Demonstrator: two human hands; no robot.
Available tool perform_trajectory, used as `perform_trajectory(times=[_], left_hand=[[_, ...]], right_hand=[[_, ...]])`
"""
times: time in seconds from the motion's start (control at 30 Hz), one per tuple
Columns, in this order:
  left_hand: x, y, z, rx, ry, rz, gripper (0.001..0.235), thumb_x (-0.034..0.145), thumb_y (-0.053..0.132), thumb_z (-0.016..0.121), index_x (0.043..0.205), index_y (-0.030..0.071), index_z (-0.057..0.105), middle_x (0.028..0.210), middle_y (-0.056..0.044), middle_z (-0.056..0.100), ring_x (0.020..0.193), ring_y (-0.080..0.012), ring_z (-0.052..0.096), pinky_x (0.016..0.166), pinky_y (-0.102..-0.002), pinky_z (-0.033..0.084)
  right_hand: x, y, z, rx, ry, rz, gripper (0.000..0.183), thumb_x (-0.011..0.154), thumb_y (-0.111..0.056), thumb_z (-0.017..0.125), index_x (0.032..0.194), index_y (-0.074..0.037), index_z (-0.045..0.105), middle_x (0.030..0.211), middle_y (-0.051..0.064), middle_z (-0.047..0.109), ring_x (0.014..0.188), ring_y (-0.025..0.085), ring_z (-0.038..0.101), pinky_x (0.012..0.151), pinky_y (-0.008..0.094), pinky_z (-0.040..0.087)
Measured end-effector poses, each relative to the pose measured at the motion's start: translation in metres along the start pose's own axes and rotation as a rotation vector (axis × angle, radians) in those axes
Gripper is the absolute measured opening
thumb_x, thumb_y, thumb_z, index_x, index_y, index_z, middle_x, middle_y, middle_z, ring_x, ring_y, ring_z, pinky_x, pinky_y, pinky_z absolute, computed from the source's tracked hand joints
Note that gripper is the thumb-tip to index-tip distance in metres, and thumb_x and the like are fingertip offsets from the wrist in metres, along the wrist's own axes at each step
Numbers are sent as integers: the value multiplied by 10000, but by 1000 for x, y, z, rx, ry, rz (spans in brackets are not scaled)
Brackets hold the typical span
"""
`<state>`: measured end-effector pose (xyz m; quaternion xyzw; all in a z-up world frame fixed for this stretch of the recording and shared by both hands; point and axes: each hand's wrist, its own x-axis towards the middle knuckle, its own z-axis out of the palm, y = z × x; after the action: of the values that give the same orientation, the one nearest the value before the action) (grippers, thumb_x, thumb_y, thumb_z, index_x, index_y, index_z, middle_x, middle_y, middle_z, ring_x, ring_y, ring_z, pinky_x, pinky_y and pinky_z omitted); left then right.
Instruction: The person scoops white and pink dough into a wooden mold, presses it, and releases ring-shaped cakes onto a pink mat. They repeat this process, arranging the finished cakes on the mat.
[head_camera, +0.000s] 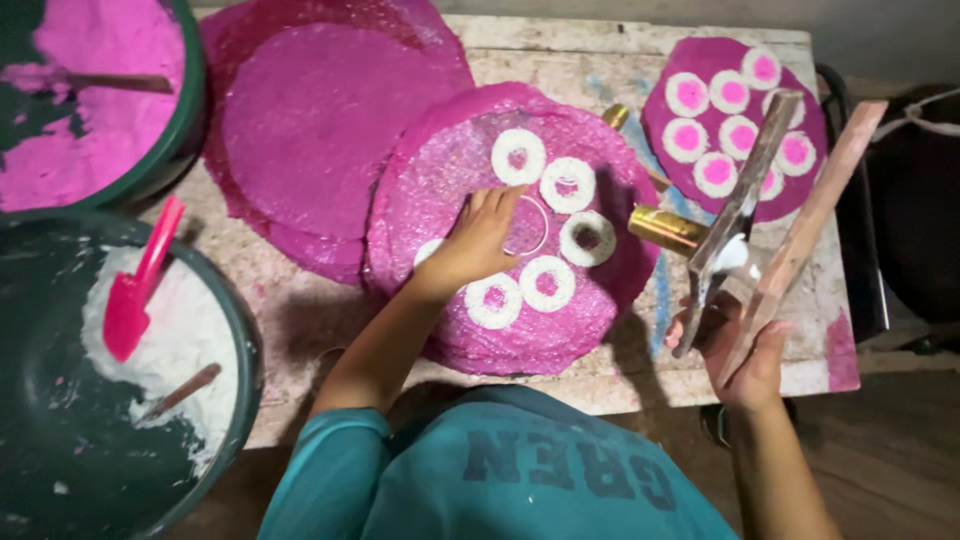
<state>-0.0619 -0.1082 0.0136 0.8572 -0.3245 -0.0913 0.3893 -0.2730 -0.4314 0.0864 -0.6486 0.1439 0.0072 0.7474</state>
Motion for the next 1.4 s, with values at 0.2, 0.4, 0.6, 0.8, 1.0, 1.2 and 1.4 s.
perform_trajectory(times=[0.2, 0.4, 0.6, 0.8, 1.0, 1.2, 1.4], left_hand=[[10, 0, 11, -29, -27, -2, 1045, 687, 198, 905, 1524, -11, 316, 1449, -252, 416, 1342, -428, 353, 1145, -506, 309], [31, 11, 0, -965, 88, 56, 801, 936, 464, 699, 1528, 11, 406, 1529, -192, 440, 1400, -331, 460, 1198, -475, 369], [59, 25, -3, -2182, 91, 283, 585, 1077, 636, 409, 1171, 90, 597, 1002, -50, 614, 1080, -245, 601, 1125, -465, 451], [71, 0, -12, -2287, 342, 310, 461, 1076, 568, 399, 878, 163, 495, 799, 26, 483, 804, -156, 512, 918, -393, 498], [62, -24, -13, -2289, 380, 303, 469, 1042, 589, 433, 826, 176, 484, 733, 47, 435, 718, -135, 470, 853, -376, 499], [76, -19, 16, -2341, 498, 157, 399, 1029, 517, 466, 787, 199, 468, 692, 62, 420, 672, -124, 446, 805, -356, 470], [99, -28, 2, -2258, 423, 247, 419, 1026, 522, 455, 759, 200, 454, 650, 75, 395, 637, -113, 425, 765, -330, 436]], right_hand=[[-3, 17, -16, 36, -38, 11, 1123, 851, -925, 349, 1409, 43, 452, 1196, 200, 610, 1046, 313, 606, 894, 467, 496], [40, 8, -5, -215, -289, 96, 986, 914, -811, 279, 1453, -14, 493, 1152, 152, 659, 1002, 246, 637, 867, 393, 521], [112, -36, 28, -436, -610, 733, 768, 932, -643, 261, 1138, -19, 658, 858, 134, 777, 800, 260, 754, 780, 389, 598], [148, -73, 77, -1067, -549, 465, 874, 984, -698, 244, 931, 8, 757, 769, 144, 728, 681, 257, 673, 661, 395, 545], [145, -72, 112, -1045, -584, 364, 821, 963, -684, 280, 925, -14, 752, 716, 108, 723, 659, 221, 691, 657, 383, 557], [147, -86, 106, -1168, -439, 440, 741, 958, -650, 350, 1003, -19, 736, 700, 125, 720, 662, 258, 736, 675, 406, 590], [153, -81, 112, -1289, -374, 165, 687, 1005, -591, 390, 1091, 11, 710, 727, 166, 699, 721, 299, 712, 722, 457, 525]])
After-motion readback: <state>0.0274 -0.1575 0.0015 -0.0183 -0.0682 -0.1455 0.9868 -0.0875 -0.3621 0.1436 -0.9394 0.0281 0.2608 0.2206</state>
